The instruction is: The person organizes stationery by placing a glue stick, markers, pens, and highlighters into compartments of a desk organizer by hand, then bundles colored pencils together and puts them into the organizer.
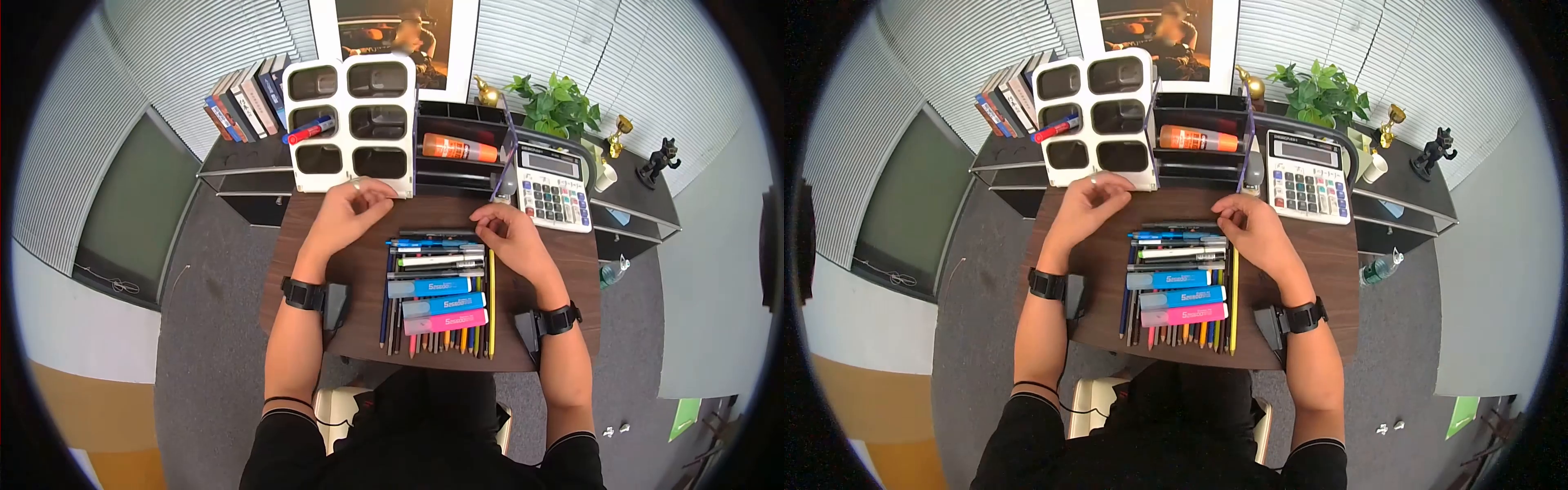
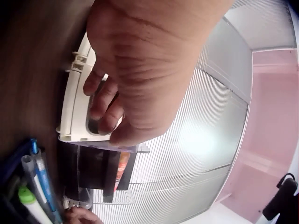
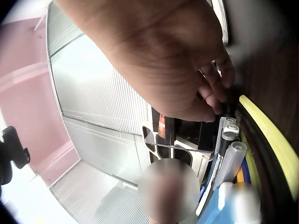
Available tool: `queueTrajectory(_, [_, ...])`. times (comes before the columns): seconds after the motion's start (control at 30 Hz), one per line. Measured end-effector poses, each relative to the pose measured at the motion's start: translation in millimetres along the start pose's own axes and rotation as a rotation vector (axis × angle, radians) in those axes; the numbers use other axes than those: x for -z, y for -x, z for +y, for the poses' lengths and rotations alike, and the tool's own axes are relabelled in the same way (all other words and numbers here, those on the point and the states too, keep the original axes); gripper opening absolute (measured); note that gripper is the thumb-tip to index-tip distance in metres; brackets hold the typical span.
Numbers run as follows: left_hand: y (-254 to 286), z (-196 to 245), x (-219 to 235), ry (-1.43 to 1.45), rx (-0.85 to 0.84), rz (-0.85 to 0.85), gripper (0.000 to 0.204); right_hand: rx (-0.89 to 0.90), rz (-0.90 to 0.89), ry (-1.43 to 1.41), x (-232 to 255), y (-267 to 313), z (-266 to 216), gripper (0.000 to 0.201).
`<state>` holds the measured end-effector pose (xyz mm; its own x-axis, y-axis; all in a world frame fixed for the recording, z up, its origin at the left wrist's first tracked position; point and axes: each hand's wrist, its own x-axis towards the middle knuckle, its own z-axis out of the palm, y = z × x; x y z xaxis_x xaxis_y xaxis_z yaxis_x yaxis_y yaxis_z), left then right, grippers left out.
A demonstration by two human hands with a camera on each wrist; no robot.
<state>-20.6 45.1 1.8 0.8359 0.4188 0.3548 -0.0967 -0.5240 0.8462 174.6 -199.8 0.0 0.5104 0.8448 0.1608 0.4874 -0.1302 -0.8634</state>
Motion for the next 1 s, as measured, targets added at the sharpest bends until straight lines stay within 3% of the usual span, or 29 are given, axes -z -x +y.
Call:
queueTrajectory(0.13, [1, 8, -10, -0.029, 0.175, -0.204, 0.014, 0.010, -0.008, 0.021, -1, 1, 4, 0.023])
queueTrajectory(0.2, [1, 0, -11, -0.075, 0.106, -0.222, 0.017, -0.005, -0.022, 0.042, -1, 0, 9, 0.025])
queueTrajectory(0.47, [1, -3, -16, -0.154, 0.090, -0.245, 0.021, 0.001, -0.052, 0.091, -1, -2, 17, 0.026])
queueTrajectory(0.77, [2, -11, -20, -0.202, -0.060, -0.173, 0.021, 0.033, 0.016, 0.080, -1, -3, 6, 0.020])
queueTrajectory(1.0, [1, 1, -18, 0.023, 0.163, -0.177, 0.023, 0.110, 0.087, -0.062, -5, -5, 8, 0.020])
